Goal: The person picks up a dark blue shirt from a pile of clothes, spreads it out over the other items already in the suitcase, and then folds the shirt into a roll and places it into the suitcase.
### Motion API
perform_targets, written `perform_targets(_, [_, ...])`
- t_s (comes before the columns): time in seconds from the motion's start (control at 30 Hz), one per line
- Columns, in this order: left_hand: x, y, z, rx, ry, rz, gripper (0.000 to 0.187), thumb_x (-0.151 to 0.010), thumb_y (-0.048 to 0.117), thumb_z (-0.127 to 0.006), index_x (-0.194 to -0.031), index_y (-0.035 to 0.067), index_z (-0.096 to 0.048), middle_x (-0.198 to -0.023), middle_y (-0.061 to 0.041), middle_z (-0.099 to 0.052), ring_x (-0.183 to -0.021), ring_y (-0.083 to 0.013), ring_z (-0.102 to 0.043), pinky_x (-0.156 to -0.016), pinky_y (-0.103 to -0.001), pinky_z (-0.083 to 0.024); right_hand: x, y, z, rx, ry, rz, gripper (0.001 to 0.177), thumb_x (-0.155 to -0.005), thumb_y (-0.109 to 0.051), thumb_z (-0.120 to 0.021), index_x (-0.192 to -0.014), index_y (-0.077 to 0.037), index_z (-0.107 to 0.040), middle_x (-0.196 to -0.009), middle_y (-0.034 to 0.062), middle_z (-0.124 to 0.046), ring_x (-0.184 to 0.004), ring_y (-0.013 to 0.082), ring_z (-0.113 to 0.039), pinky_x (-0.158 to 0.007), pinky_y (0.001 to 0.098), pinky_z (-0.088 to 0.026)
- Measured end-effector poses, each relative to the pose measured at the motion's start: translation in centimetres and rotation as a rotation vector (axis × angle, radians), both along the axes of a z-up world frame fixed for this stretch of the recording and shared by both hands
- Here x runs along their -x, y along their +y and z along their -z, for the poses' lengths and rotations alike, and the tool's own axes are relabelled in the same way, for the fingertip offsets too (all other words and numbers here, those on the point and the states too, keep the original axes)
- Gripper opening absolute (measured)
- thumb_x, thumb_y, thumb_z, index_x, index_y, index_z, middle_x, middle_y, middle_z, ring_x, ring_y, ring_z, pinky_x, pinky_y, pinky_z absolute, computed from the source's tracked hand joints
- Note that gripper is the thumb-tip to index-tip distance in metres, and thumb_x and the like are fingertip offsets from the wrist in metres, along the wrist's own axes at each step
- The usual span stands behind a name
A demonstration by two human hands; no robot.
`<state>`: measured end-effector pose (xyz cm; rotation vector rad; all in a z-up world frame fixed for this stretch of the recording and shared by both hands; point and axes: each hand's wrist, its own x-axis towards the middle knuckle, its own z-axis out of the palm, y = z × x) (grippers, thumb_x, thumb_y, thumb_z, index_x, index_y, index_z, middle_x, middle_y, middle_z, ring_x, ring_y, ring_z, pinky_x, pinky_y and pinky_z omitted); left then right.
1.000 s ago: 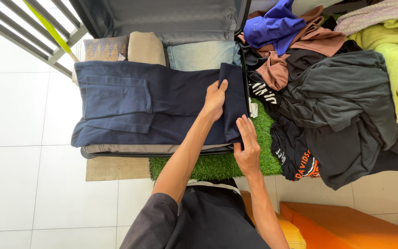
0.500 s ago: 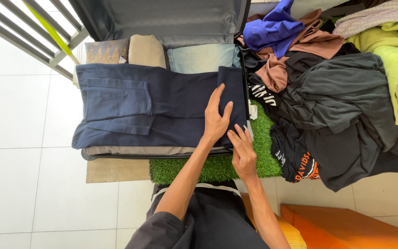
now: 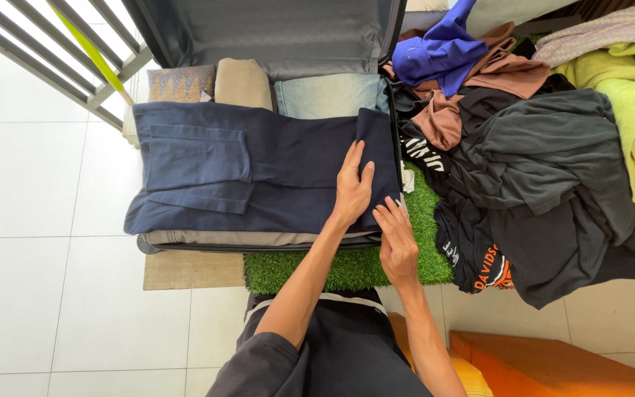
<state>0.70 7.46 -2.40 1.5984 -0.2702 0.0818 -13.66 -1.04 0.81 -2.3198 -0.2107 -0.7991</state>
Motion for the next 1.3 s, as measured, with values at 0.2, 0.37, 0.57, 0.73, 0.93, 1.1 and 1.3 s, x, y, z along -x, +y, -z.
perform_targets(0.2, [0.3, 0.4, -1.9, -0.071, -0.062, -0.01, 0.053, -0.1, 0.009, -0.06, -0.147, -0.009, -0.045, -0.16, -0.028, -0.04, -0.148, -0.0381, -0.042, -0.12, -0.038, -0.036, 0.4, 0.0, -1.0, -0.049, 0.021, -0.056, 0.035, -0.093, 0.006, -0.062, -0.126, -0.002, -0.069, -0.131, 0.013, -0.07, -0.139, 0.034, -0.058, -0.122, 0.0512, -0.041])
perform_targets(0.37, [1.7, 0.8, -5.2, -0.464, -0.358, -0.07, 0.055, -0.096, 0.008, -0.061, -0.144, -0.013, -0.043, -0.164, -0.033, -0.022, -0.154, -0.0474, -0.021, -0.124, -0.052, -0.024, 0.2, -0.5, -3.0, -0.312, 0.119, 0.083, 0.03, -0.099, -0.014, -0.064, -0.127, -0.002, -0.07, -0.131, 0.0165, -0.069, -0.129, 0.0328, -0.063, -0.112, 0.0422, -0.048])
perform_targets(0.57, [3.0, 1.8, -5.3, -0.752, -0.424, 0.039, 0.059, -0.107, 0.023, -0.048, -0.153, -0.011, -0.037, -0.167, -0.029, -0.022, -0.156, -0.0437, -0.02, -0.126, -0.054, -0.019, -1.9, -1.4, -2.4, -0.182, 0.281, 0.297, 0.045, -0.094, -0.024, -0.073, -0.13, 0.002, -0.067, -0.116, 0.0155, -0.072, -0.108, 0.0294, -0.062, -0.097, 0.042, -0.048])
perform_targets(0.73, [3.1, 2.3, -4.1, -0.731, -0.394, 0.038, 0.059, -0.108, 0.026, -0.044, -0.153, -0.011, -0.036, -0.167, -0.03, -0.021, -0.157, -0.0431, -0.02, -0.127, -0.051, -0.019, -3.0, -2.2, -1.4, -0.056, 0.426, 0.345, 0.056, -0.088, -0.034, -0.079, -0.132, -0.001, -0.069, -0.11, 0.0113, -0.075, -0.105, 0.0266, -0.061, -0.095, 0.0424, -0.042])
perform_targets(0.93, [2.1, 2.7, -2.3, -0.485, -0.288, 0.04, 0.053, -0.111, 0.022, -0.039, -0.153, -0.012, -0.037, -0.168, -0.03, -0.028, -0.157, -0.0453, -0.027, -0.127, -0.051, -0.023, -4.2, -1.6, -2.3, -0.116, 0.547, 0.354, 0.079, -0.069, -0.036, -0.092, -0.134, -0.002, -0.065, -0.102, 0.013, -0.073, -0.1, 0.0262, -0.063, -0.096, 0.0459, -0.039])
perform_targets(1.1, [0.4, 2.8, -5.4, -0.487, -0.136, -0.056, 0.066, -0.101, 0.043, -0.055, -0.145, -0.007, -0.05, -0.152, -0.027, -0.051, -0.14, -0.0432, -0.049, -0.117, -0.049, -0.039, -3.0, 1.8, -4.4, -0.185, 0.189, 0.314, 0.068, -0.07, -0.011, -0.085, -0.135, -0.001, -0.065, -0.11, 0.0155, -0.07, -0.108, 0.0304, -0.063, -0.097, 0.0435, -0.049])
perform_targets(1.3, [-3.4, 1.8, -11.7, -0.706, 0.307, 0.015, 0.104, -0.082, 0.062, -0.074, -0.146, -0.012, -0.036, -0.139, -0.028, -0.054, -0.131, -0.0433, -0.049, -0.1, -0.059, -0.041, -2.6, 6.4, -5.3, -0.25, 0.055, 0.235, 0.05, -0.086, -0.001, -0.074, -0.135, -0.001, -0.064, -0.117, 0.0158, -0.072, -0.112, 0.0306, -0.069, -0.098, 0.0407, -0.055])
